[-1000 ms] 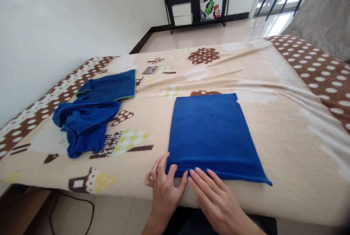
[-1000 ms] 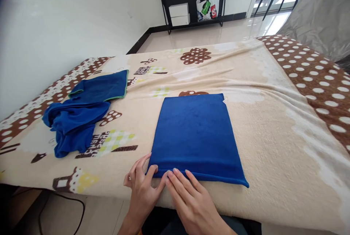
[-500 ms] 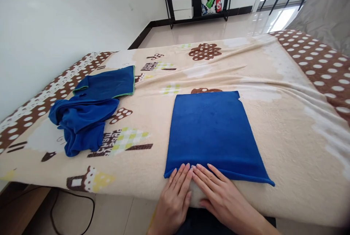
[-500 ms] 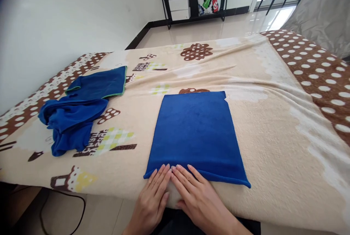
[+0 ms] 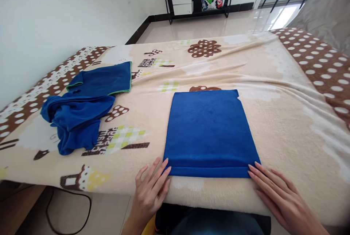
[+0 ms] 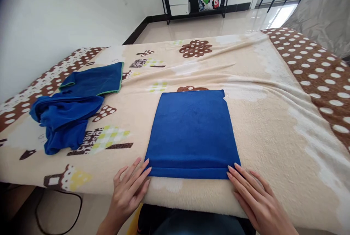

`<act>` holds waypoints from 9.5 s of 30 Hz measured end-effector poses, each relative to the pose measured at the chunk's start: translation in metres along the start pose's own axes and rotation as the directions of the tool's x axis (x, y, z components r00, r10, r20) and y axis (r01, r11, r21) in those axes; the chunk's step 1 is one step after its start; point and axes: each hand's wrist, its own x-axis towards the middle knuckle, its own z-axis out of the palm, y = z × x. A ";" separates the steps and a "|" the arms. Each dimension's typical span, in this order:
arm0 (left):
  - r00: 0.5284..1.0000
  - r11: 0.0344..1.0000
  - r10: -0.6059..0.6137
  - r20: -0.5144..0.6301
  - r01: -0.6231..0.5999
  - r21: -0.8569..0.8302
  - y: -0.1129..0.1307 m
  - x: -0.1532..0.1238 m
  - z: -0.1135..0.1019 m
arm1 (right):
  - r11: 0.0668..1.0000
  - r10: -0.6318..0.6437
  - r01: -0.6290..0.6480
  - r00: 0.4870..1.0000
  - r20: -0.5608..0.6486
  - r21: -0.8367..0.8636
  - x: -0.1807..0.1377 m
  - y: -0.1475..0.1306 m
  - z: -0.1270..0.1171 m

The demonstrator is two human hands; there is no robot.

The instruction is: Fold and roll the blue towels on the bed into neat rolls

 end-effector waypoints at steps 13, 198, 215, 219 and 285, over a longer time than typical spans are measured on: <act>0.998 0.994 -0.029 0.049 0.034 -0.107 -0.027 -0.002 -0.004 | 0.962 0.270 -0.261 0.949 -0.163 0.073 -0.005 0.022 0.010; 0.955 0.936 -0.181 0.235 0.240 -0.257 -0.006 0.025 -0.017 | 0.962 0.254 -0.243 0.964 -0.080 0.127 0.030 -0.001 0.005; 0.940 0.954 -0.065 0.335 0.157 -0.254 0.003 0.025 -0.030 | 0.948 0.157 -0.179 0.982 0.105 0.262 0.015 0.005 -0.009; 0.926 0.934 -0.068 0.371 0.189 -0.302 0.003 0.023 -0.033 | 0.937 0.160 -0.198 0.976 0.151 0.288 0.015 0.003 -0.014; 0.943 0.939 -0.331 -0.025 0.332 0.089 0.032 0.048 0.000 | 0.899 0.370 -0.422 0.875 -0.313 -0.117 0.048 -0.026 0.011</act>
